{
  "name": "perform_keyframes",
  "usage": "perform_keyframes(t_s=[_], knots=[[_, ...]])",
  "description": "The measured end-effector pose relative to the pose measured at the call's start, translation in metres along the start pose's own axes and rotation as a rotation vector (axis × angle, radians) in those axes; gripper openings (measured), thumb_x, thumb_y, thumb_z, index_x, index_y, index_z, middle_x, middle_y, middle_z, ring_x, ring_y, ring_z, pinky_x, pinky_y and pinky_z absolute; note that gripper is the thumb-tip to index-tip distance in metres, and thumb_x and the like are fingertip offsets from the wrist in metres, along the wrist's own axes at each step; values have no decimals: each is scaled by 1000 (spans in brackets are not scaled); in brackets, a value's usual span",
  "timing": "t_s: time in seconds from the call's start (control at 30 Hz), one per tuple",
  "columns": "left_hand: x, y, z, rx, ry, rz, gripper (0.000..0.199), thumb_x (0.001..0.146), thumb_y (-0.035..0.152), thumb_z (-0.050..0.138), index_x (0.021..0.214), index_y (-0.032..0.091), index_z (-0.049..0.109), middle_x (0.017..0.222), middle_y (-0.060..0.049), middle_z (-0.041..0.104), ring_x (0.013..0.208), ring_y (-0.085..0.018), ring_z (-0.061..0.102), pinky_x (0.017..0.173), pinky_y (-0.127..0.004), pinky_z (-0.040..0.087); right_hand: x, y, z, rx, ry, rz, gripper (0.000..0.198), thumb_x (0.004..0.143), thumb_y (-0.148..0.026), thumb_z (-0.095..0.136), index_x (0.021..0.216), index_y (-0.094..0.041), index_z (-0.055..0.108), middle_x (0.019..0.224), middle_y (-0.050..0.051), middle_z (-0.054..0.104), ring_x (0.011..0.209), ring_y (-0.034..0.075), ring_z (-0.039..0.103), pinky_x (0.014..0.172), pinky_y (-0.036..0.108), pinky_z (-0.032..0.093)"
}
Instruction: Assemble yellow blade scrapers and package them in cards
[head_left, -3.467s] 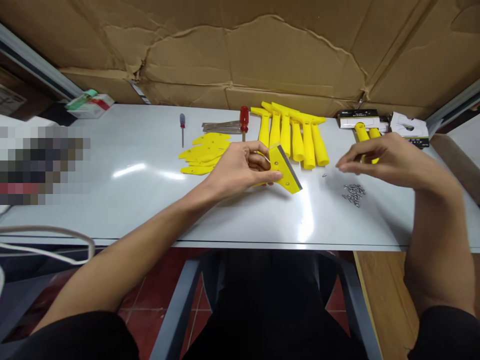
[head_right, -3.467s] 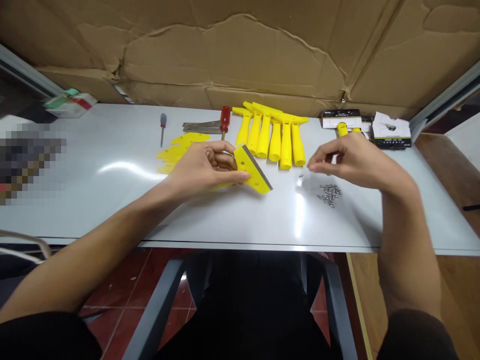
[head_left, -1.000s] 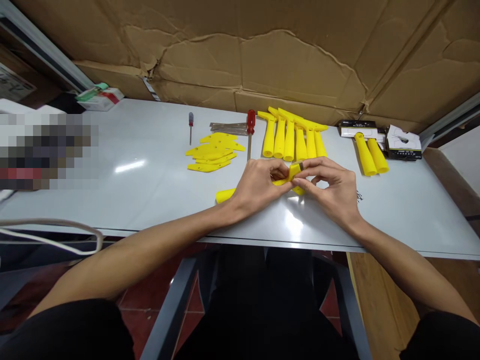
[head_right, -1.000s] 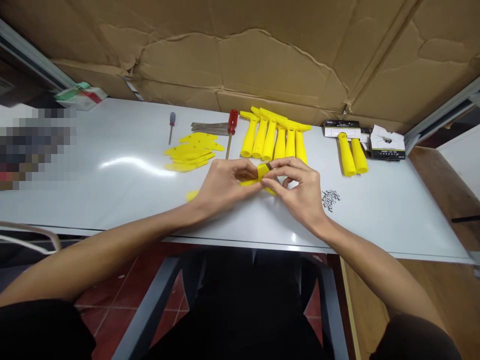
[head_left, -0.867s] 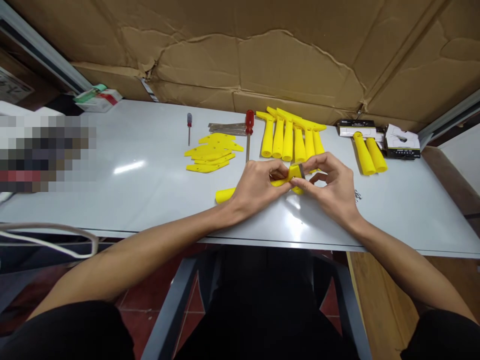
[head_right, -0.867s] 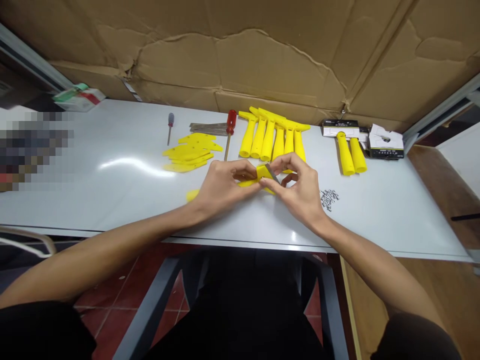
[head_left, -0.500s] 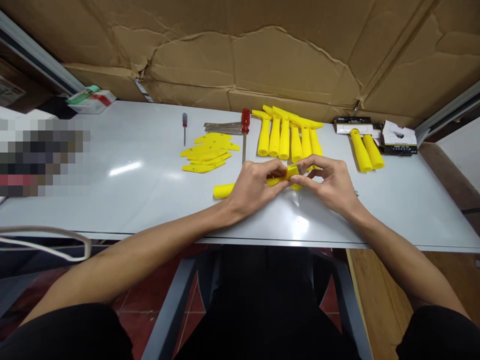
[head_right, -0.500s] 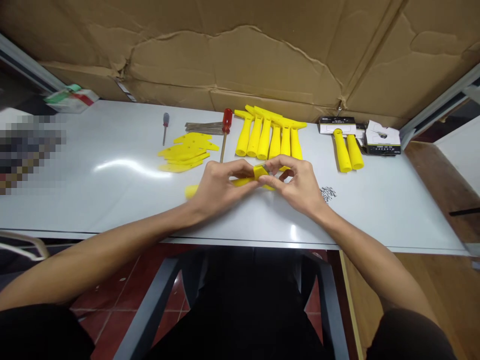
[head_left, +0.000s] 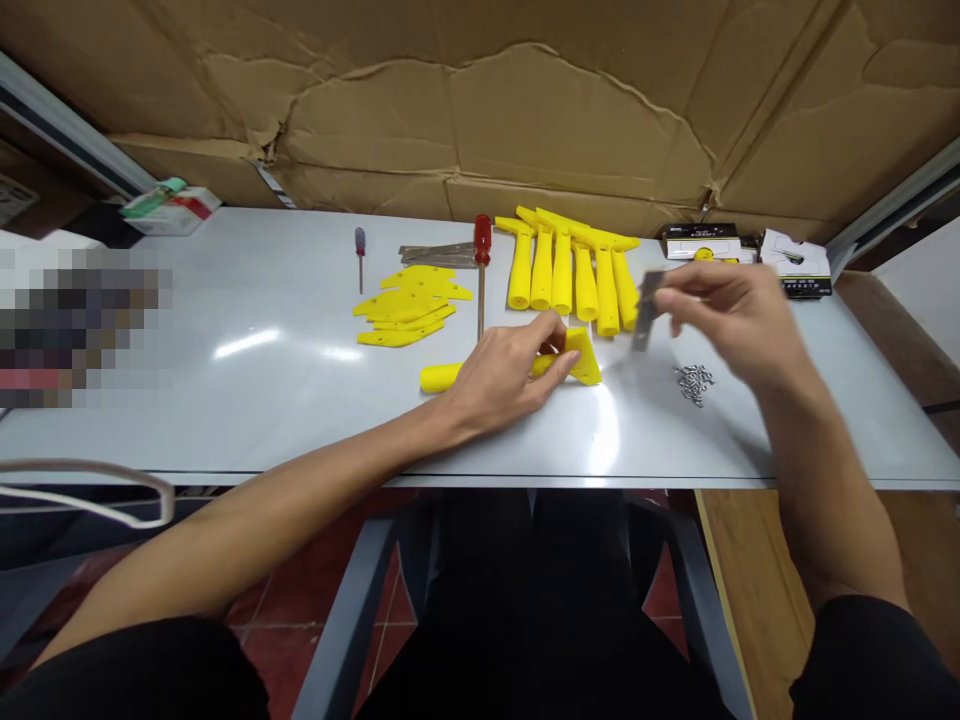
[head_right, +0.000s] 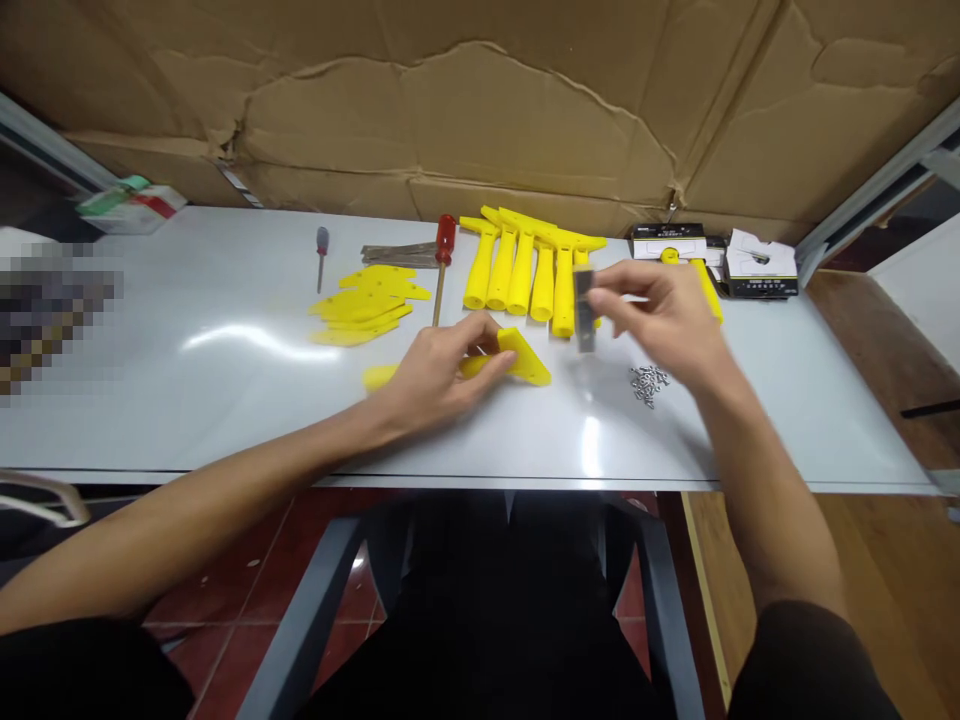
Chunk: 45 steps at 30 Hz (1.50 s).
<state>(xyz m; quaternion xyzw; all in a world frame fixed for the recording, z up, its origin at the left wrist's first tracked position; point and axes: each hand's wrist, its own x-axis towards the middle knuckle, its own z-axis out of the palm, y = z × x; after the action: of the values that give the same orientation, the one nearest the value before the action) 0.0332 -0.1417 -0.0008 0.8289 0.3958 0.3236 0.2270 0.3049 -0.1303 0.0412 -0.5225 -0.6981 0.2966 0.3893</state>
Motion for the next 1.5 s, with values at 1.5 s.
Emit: perform_keyframes(t_s=[1.5], knots=[[5,-1,-13,-339,38,48,28,99,45,71,92,20,61,83,-1,77,69,-14,77,65,-23,63,-17,0,62,-15,121,-503,22,99,-31,68,111,-14,75,82,0,73,67,3,66,65,14,58]])
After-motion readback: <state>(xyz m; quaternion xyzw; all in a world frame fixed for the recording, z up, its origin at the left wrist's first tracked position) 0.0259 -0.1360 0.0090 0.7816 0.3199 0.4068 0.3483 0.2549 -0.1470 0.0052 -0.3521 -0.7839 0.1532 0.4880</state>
